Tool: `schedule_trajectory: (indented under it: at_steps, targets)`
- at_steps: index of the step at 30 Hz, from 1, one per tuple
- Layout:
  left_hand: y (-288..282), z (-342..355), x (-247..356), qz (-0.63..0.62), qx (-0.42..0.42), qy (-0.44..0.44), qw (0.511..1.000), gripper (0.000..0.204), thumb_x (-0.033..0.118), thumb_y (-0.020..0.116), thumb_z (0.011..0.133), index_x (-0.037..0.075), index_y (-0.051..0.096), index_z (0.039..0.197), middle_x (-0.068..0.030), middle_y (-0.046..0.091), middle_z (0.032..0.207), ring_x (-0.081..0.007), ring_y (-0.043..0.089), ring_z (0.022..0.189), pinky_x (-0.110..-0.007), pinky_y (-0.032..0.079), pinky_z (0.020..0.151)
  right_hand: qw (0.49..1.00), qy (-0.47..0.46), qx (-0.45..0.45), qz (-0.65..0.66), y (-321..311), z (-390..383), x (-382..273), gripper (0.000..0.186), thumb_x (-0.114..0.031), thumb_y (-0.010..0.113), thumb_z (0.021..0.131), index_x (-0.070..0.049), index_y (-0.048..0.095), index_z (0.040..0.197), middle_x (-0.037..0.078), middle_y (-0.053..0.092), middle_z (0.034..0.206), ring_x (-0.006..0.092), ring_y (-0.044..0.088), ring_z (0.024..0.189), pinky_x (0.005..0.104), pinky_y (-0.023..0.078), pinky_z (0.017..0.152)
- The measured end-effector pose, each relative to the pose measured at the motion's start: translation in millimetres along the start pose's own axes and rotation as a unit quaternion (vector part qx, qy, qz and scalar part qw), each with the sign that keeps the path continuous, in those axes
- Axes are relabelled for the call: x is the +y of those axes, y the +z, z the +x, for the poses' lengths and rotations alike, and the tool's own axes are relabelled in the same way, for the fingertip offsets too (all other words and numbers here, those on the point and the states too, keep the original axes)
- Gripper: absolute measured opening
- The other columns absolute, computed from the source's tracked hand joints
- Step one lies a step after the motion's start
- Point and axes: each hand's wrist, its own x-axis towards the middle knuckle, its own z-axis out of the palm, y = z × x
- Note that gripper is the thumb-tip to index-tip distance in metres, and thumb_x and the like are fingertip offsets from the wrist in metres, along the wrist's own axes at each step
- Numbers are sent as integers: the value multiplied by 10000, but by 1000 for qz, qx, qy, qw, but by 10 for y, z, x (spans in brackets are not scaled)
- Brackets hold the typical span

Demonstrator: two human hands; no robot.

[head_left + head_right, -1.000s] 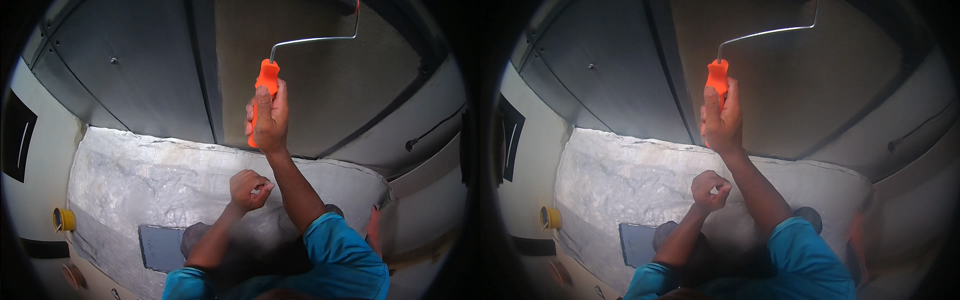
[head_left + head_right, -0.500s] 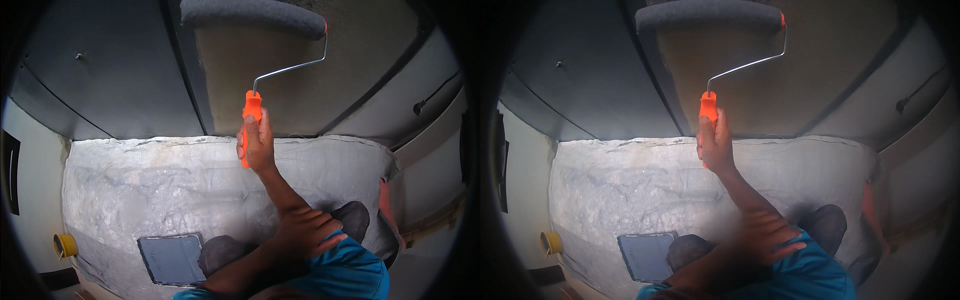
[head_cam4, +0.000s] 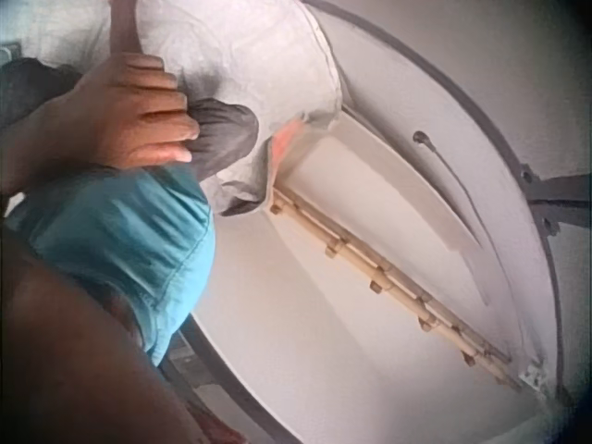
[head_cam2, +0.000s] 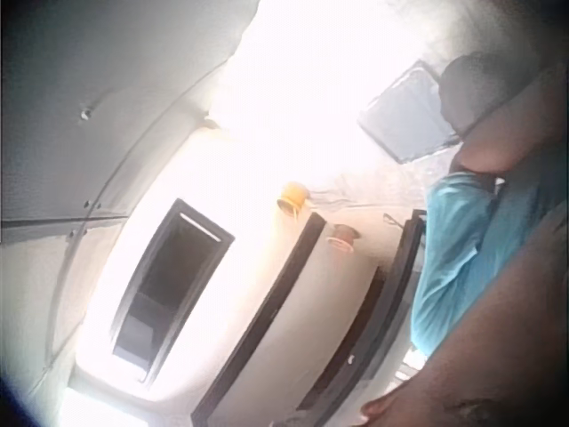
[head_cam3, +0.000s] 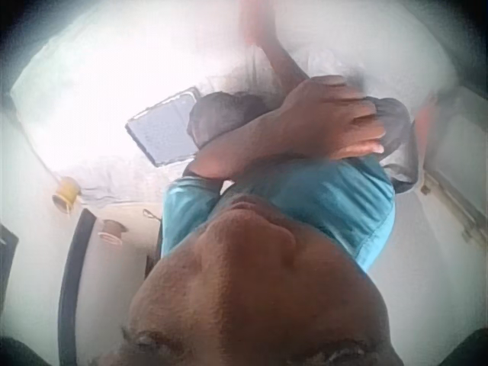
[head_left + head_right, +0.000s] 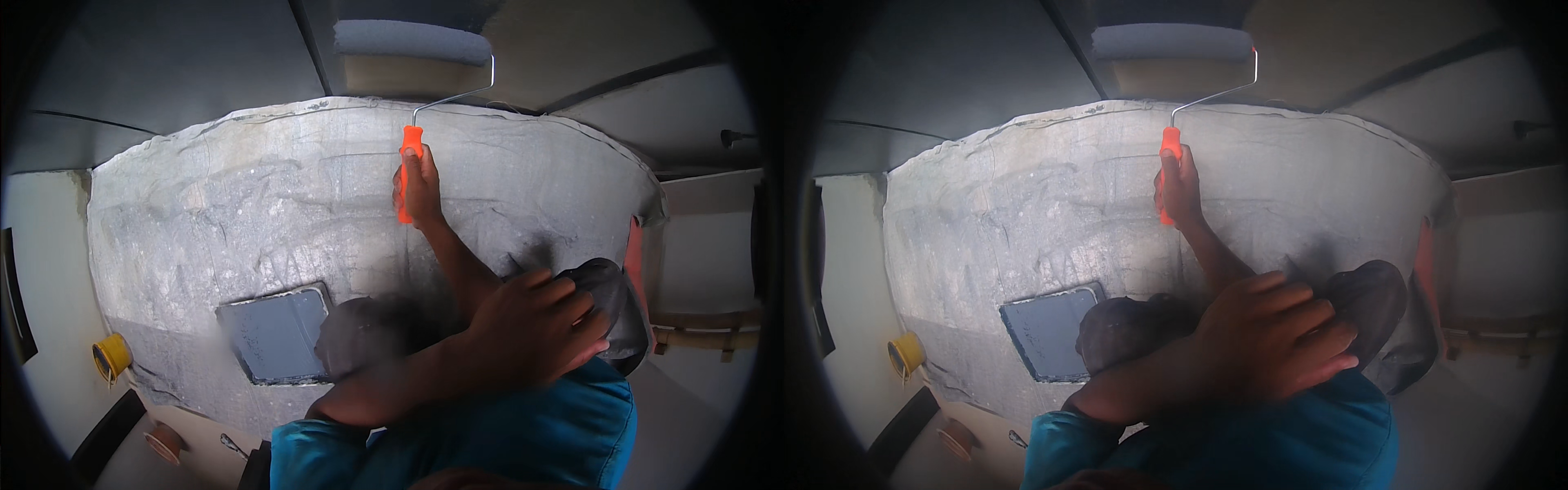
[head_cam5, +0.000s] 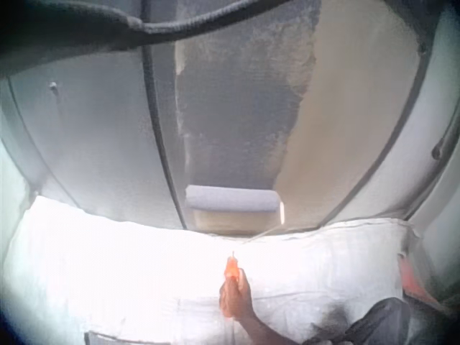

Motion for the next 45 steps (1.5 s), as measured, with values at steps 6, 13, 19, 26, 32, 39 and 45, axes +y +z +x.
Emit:
schedule_trajectory:
  at_steps: [6, 13, 19, 26, 32, 39, 45]
  targets:
    - [33, -50, -102, 10, 14, -5, 1000, 260, 324, 799, 829, 129, 642, 897, 5, 523, 770, -162, 514, 691, -317, 407, 621, 995, 93, 33, -20, -154, 157, 498, 307, -377, 466, 1042, -71, 473, 1059, 54, 507, 652, 156, 462, 393, 329, 422, 369]
    - [95, -88, -179, 24, 4, -16, 1000, 264, 337, 792, 830, 139, 620, 867, -3, 541, 766, -166, 557, 713, -325, 452, 653, 983, 179, 36, -34, -308, 418, 769, 324, -397, 496, 1021, -76, 469, 1057, 56, 514, 674, 172, 494, 450, 348, 448, 412]
    - [81, -89, -208, 23, -3, -25, 999, 260, 335, 785, 839, 143, 612, 861, -5, 547, 769, -163, 568, 720, -322, 454, 657, 980, 193, 39, -13, -188, 350, 608, 319, -407, 509, 1020, -93, 463, 1056, 46, 495, 676, 171, 482, 462, 342, 436, 410]
    - [84, -71, -269, 36, -3, -19, 999, 257, 345, 779, 853, 144, 622, 870, 2, 561, 776, -162, 573, 722, -314, 447, 652, 978, 199, 55, -29, -188, 425, 744, 308, -401, 498, 1036, -96, 457, 1042, 42, 490, 679, 162, 475, 481, 336, 425, 429]
    - [84, -58, -279, 40, -11, -12, 999, 245, 356, 768, 882, 144, 646, 887, 7, 568, 757, -158, 575, 706, -309, 449, 651, 987, 151, 35, -40, -82, 233, 455, 291, -377, 486, 1052, -86, 462, 1049, 28, 480, 656, 155, 481, 470, 330, 434, 453]
    - [-8, 15, -270, 6, 16, -8, 1000, 245, 364, 769, 890, 135, 680, 897, 4, 620, 782, -153, 603, 702, -296, 472, 662, 997, 78, 2, -5, 186, -226, -255, 248, -316, 450, 1076, -70, 458, 1104, 37, 493, 649, 136, 450, 389, 296, 402, 380]
    - [-92, 60, -231, -11, 29, -5, 1000, 231, 343, 788, 881, 128, 701, 888, -4, 657, 764, -159, 631, 689, -297, 488, 653, 1000, 3, -12, 6, 409, -369, -763, 254, -293, 446, 1077, -51, 443, 1154, 33, 489, 643, 124, 446, 382, 287, 401, 370]
